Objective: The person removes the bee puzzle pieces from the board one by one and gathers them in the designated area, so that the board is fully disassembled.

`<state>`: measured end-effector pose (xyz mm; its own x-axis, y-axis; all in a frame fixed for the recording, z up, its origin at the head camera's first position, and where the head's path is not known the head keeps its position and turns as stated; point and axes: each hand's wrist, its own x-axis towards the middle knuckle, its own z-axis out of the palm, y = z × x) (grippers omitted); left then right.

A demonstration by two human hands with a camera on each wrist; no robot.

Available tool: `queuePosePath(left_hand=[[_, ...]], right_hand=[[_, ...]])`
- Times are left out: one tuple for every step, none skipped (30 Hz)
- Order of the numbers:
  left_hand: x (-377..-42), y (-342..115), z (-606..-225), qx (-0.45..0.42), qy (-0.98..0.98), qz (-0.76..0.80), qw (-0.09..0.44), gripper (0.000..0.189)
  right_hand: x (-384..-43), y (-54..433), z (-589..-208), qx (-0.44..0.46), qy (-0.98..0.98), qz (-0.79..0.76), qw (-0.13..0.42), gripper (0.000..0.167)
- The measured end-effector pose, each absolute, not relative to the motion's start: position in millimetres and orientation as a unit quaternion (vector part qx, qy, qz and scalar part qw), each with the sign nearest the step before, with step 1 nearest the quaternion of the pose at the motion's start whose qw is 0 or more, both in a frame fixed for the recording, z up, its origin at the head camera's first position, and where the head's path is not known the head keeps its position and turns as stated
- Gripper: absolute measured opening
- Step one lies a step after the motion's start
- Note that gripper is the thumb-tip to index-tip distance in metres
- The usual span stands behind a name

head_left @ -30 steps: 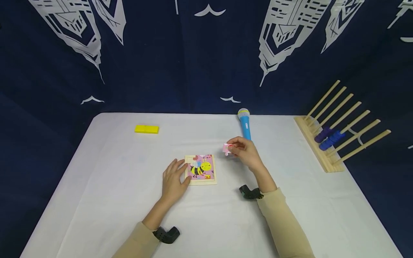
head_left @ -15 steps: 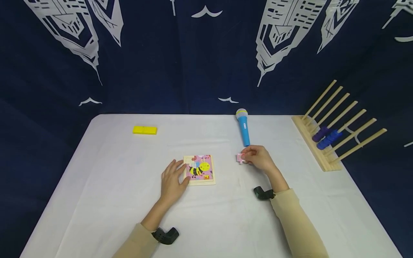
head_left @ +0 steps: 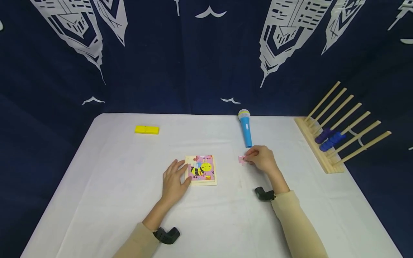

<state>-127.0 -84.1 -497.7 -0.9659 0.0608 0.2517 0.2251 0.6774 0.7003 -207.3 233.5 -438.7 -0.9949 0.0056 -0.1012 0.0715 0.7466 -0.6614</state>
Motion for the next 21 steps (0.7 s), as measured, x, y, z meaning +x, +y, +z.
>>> queuePosePath(left_hand=[[-127, -84, -498, -0.080, -0.910, -0.392, 0.105, 0.049], [-127, -84, -498, -0.081, -0.910, -0.392, 0.106, 0.049], [-127, -84, -498, -0.081, -0.910, -0.391, 0.107, 0.049], [-127, -83, -499, -0.082, -0.910, -0.391, 0.108, 0.049], [-127, -83, -499, -0.082, -0.910, -0.391, 0.108, 0.048], [-127, -83, -499, -0.082, -0.910, -0.391, 0.108, 0.049], [-127, -84, -499, -0.082, -0.910, -0.392, 0.108, 0.048], [-127, -84, -499, -0.081, -0.910, -0.392, 0.108, 0.049], [-127, -84, -499, -0.080, -0.910, -0.393, 0.107, 0.049], [-127, -84, -499, -0.080, -0.910, -0.393, 0.106, 0.049], [-127, -84, -499, -0.080, -0.910, -0.393, 0.105, 0.049], [-127, -85, -499, -0.080, -0.910, -0.392, 0.106, 0.049], [-127, -85, -499, -0.080, -0.910, -0.392, 0.106, 0.049], [-127, -85, -499, -0.080, -0.910, -0.392, 0.106, 0.049], [-127, -85, -498, -0.081, -0.910, -0.393, 0.108, 0.049], [-127, -85, -498, -0.081, -0.909, -0.393, 0.109, 0.049], [-127, -85, -498, -0.082, -0.910, -0.392, 0.111, 0.049], [-127, -85, -498, -0.082, -0.909, -0.393, 0.112, 0.049], [-127, -84, -498, -0.082, -0.909, -0.393, 0.112, 0.049], [-126, -84, -497, -0.081, -0.909, -0.394, 0.112, 0.049], [-126, -84, -497, -0.082, -0.909, -0.393, 0.112, 0.049]], right_hand=[[-206, 235, -437, 0.022, 0.931, -0.362, 0.041, 0.015], [-205, 237, -435, 0.023, 0.929, -0.367, 0.035, 0.015], [-205, 238, -433, 0.023, 0.928, -0.372, 0.028, 0.014], [-204, 239, -431, 0.023, 0.926, -0.375, 0.021, 0.015], [-203, 240, -430, 0.024, 0.924, -0.380, 0.016, 0.015], [-203, 240, -428, 0.024, 0.922, -0.387, 0.011, 0.016], [-203, 239, -428, 0.022, 0.918, -0.395, 0.007, 0.016], [-202, 237, -427, 0.019, 0.913, -0.407, 0.005, 0.017], [-202, 235, -427, 0.014, 0.908, -0.419, 0.005, 0.018], [-201, 232, -427, 0.008, 0.901, -0.434, 0.008, 0.019], [-200, 228, -427, 0.001, 0.893, -0.449, 0.014, 0.021], [-200, 223, -427, -0.005, 0.885, -0.466, 0.019, 0.023], [-199, 218, -428, -0.011, 0.878, -0.478, 0.025, 0.024], [-199, 212, -427, -0.015, 0.873, -0.487, 0.032, 0.026], [-198, 206, -427, -0.019, 0.869, -0.494, 0.040, 0.028], [-198, 199, -426, -0.023, 0.865, -0.500, 0.046, 0.029], [-198, 193, -426, -0.027, 0.862, -0.503, 0.050, 0.031], [-198, 186, -425, -0.031, 0.861, -0.505, 0.054, 0.032], [-198, 179, -425, -0.036, 0.860, -0.506, 0.058, 0.033], [-199, 172, -424, -0.042, 0.858, -0.507, 0.062, 0.034], [-199, 165, -423, -0.050, 0.857, -0.509, 0.066, 0.035]])
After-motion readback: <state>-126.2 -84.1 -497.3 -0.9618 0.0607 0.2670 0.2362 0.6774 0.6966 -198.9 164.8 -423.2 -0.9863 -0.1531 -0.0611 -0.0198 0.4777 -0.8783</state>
